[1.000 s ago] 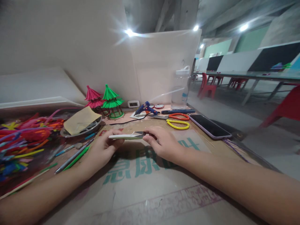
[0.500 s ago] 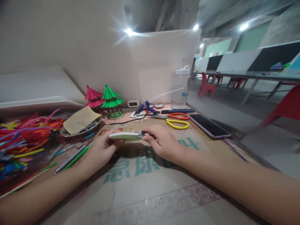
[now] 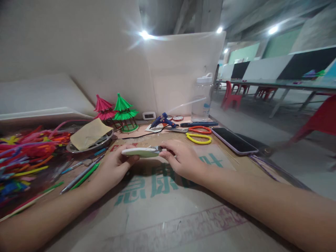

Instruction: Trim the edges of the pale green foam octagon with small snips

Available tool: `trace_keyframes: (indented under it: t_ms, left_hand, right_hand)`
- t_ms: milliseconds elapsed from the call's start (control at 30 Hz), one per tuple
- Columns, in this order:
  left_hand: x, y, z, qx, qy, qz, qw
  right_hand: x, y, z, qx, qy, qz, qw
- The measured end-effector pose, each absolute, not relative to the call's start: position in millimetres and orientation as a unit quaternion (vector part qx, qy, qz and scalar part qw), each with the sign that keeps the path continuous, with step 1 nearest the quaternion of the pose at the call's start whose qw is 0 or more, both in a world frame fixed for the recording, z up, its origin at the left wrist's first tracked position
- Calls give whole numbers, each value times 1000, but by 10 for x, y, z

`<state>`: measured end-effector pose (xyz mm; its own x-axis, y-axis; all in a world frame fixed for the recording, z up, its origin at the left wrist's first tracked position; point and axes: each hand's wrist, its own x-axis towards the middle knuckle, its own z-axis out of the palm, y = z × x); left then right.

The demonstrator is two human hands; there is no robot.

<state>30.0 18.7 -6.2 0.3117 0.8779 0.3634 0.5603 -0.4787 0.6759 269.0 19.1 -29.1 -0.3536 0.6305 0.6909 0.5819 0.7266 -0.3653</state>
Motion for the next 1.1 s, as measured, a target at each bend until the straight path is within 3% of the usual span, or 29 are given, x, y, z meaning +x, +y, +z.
trace_keyframes:
  t_ms: [1100]
  left_hand:
    - [306, 178, -23, 781, 472, 335, 232]
  right_hand:
    - [2682, 203, -294, -374, -818, 37, 435]
